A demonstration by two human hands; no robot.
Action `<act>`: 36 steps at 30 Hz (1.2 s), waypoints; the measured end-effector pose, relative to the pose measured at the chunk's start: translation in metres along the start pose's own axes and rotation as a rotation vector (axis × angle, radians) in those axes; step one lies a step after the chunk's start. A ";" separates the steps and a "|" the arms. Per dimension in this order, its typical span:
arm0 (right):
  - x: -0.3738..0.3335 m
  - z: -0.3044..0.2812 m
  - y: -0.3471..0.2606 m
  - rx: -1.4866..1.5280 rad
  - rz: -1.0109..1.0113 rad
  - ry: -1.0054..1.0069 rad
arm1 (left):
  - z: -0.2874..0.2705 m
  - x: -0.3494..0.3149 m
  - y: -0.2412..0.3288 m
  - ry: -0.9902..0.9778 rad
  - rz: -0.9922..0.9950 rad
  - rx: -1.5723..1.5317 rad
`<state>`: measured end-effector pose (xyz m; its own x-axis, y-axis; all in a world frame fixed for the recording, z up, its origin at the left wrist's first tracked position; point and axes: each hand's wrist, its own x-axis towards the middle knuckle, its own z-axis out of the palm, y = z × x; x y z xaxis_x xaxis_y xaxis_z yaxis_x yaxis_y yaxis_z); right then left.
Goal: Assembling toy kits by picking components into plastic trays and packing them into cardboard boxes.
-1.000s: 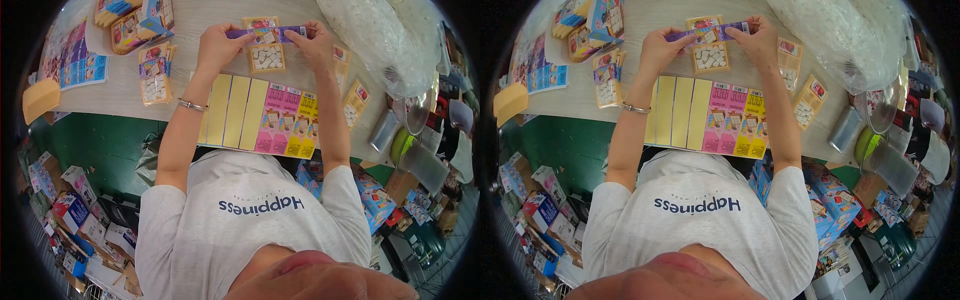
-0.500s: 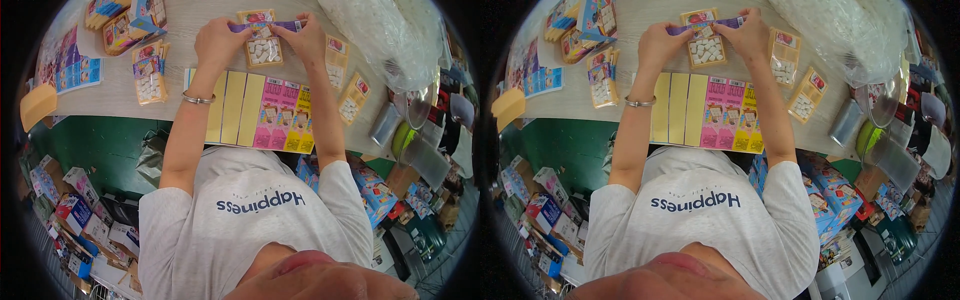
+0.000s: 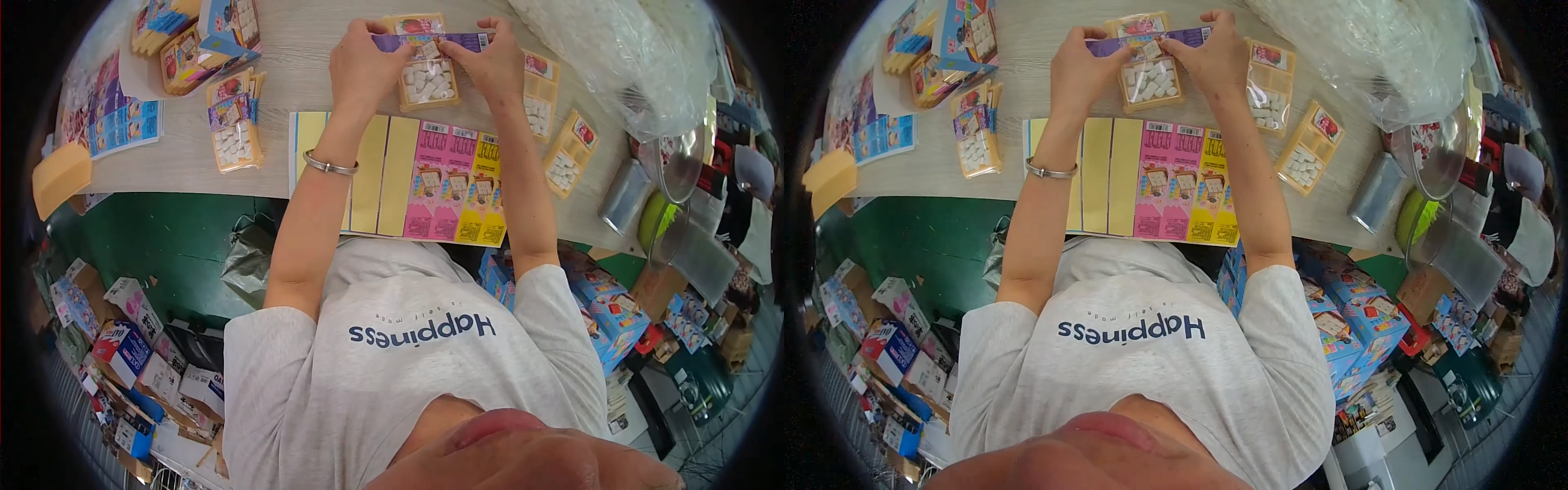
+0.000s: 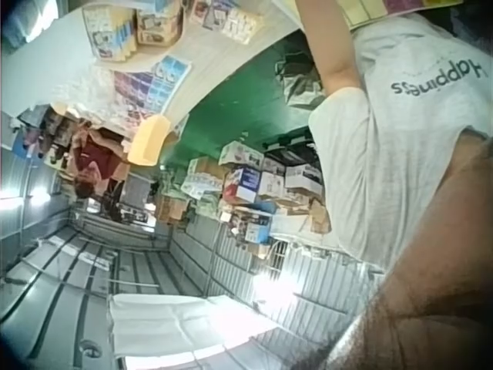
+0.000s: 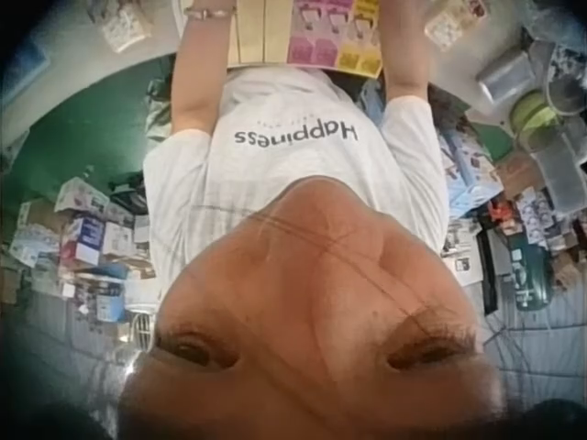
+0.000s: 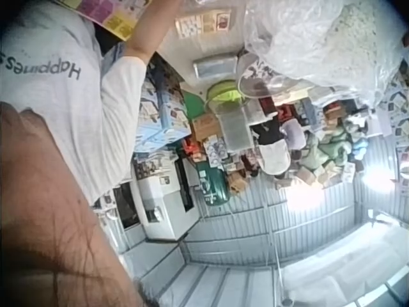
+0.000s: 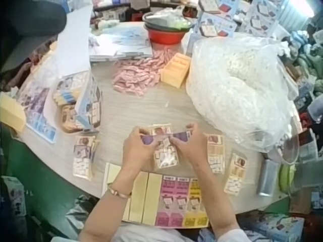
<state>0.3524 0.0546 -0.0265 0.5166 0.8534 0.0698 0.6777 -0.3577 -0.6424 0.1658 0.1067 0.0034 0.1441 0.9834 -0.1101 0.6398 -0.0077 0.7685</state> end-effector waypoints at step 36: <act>-0.157 -0.046 -0.083 1.114 -0.063 -0.020 | -0.086 -0.121 -0.014 0.030 0.224 -0.704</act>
<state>0.2390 -0.0668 0.0513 0.4822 0.8677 0.1207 -0.1510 0.2180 -0.9642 0.0745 0.0033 0.0605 0.1876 0.9765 0.1061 -0.0401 -0.1003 0.9941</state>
